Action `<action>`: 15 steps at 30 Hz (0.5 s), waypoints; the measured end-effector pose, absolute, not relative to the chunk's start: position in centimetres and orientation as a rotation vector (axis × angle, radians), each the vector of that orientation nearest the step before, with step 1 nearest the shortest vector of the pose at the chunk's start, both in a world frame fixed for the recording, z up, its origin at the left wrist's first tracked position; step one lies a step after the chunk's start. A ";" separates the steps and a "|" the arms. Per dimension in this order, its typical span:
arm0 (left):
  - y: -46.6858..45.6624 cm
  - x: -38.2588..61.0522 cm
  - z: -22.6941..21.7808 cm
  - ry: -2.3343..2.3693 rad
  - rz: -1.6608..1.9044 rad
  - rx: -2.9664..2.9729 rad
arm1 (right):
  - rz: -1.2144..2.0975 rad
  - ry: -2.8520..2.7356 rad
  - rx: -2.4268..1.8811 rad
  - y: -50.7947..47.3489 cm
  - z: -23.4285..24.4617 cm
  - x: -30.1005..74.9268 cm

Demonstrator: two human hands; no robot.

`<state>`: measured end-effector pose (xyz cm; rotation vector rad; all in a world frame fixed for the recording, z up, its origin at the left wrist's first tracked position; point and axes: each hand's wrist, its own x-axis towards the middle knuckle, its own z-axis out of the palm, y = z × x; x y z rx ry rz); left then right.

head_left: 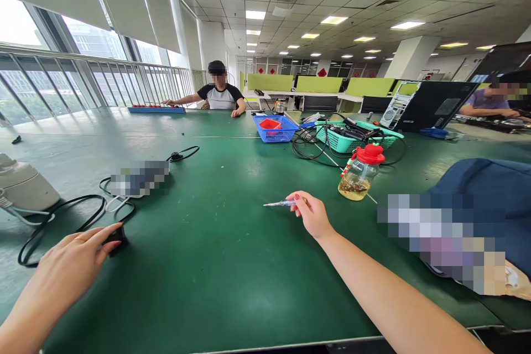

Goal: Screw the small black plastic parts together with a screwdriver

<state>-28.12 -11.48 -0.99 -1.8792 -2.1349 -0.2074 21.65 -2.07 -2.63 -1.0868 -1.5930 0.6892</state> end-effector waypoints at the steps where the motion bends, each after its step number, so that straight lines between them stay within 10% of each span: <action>1: -11.2 -27.9 -1.0 -2.138 -0.157 -1.869 | 0.691 -1.592 -1.086 -2.1 -2.6 21.7; 15: -10.2 -27.1 -0.6 -2.140 -0.105 -1.831 | 0.718 -1.580 -1.082 -2.0 -2.6 21.7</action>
